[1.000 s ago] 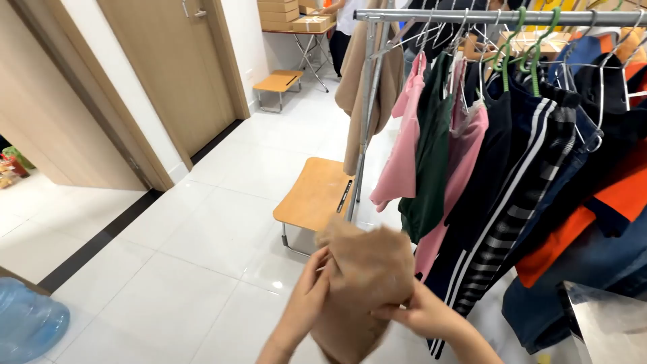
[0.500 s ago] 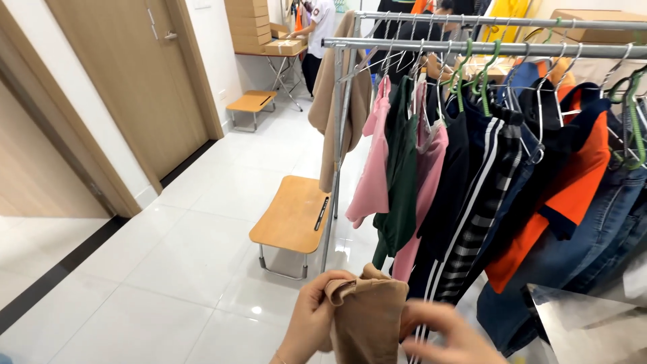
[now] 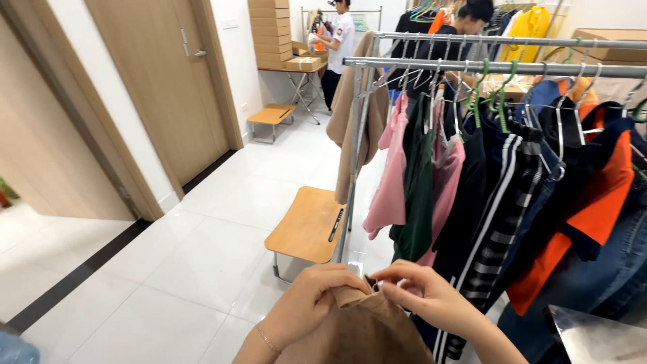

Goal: Hanging various items of clothing onto a rack using plastic hangers

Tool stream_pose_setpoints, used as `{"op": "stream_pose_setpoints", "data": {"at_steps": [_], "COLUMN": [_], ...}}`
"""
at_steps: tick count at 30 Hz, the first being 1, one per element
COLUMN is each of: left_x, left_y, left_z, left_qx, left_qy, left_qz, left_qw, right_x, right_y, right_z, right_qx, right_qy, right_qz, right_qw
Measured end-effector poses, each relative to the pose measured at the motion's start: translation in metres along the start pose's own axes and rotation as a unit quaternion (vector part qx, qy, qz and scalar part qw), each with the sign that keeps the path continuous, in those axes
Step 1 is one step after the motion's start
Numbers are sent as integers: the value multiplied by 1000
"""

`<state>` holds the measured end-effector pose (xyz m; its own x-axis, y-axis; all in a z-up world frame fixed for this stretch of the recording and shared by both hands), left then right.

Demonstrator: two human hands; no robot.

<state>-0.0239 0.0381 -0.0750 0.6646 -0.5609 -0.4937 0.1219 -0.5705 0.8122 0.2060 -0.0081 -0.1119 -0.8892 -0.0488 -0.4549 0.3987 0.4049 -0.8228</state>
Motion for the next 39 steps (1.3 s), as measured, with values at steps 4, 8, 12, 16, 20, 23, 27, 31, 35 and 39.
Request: {"op": "stream_pose_setpoints", "data": {"at_steps": [4,8,12,16,20,23,27,31,35,39], "left_x": [-1,21,61,110,144,161,171,226,234,240], "left_y": [-10,-28,-66,-76,-77,-105,-70,-138,-101,-56], "left_z": [9,8,12,14,11,12,-1,-51,-105,-142], "left_qx": [-43,-63,-332,-396,-351,-251,-80,-16,-228,-389], "left_qy": [42,192,302,207,109,118,59,54,81,-129], "left_qz": [-16,97,162,250,237,199,-201,-351,-409,-266], "left_qw": [998,975,879,859,899,940,974,935,880,873], "right_x": [21,56,63,46,21,-12,-43,-69,-98,-143], "right_y": [-4,29,20,37,38,31,29,55,55,62], "right_z": [-3,11,15,28,51,78,121,186,233,271], "right_qx": [35,40,168,58,156,196,195,116,183,226], "right_qy": [-76,-87,190,240,314,382,363,376,434,473], "right_qz": [-91,-177,-228,-162,-176,-203,-152,12,60,79], "right_qw": [992,979,940,955,920,880,898,919,880,848]}}
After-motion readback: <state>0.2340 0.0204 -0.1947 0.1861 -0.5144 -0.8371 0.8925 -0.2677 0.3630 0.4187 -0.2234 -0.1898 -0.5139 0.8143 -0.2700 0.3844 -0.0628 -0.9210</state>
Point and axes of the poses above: each hand's wrist, its own z-axis away from the middle knuckle, its own x-axis out of the palm, y = z × x, the point moved 3 cm from there along -z, towards the middle knuckle, and after that the axes turned 15 degrees about -x, right-handed, at the moved point
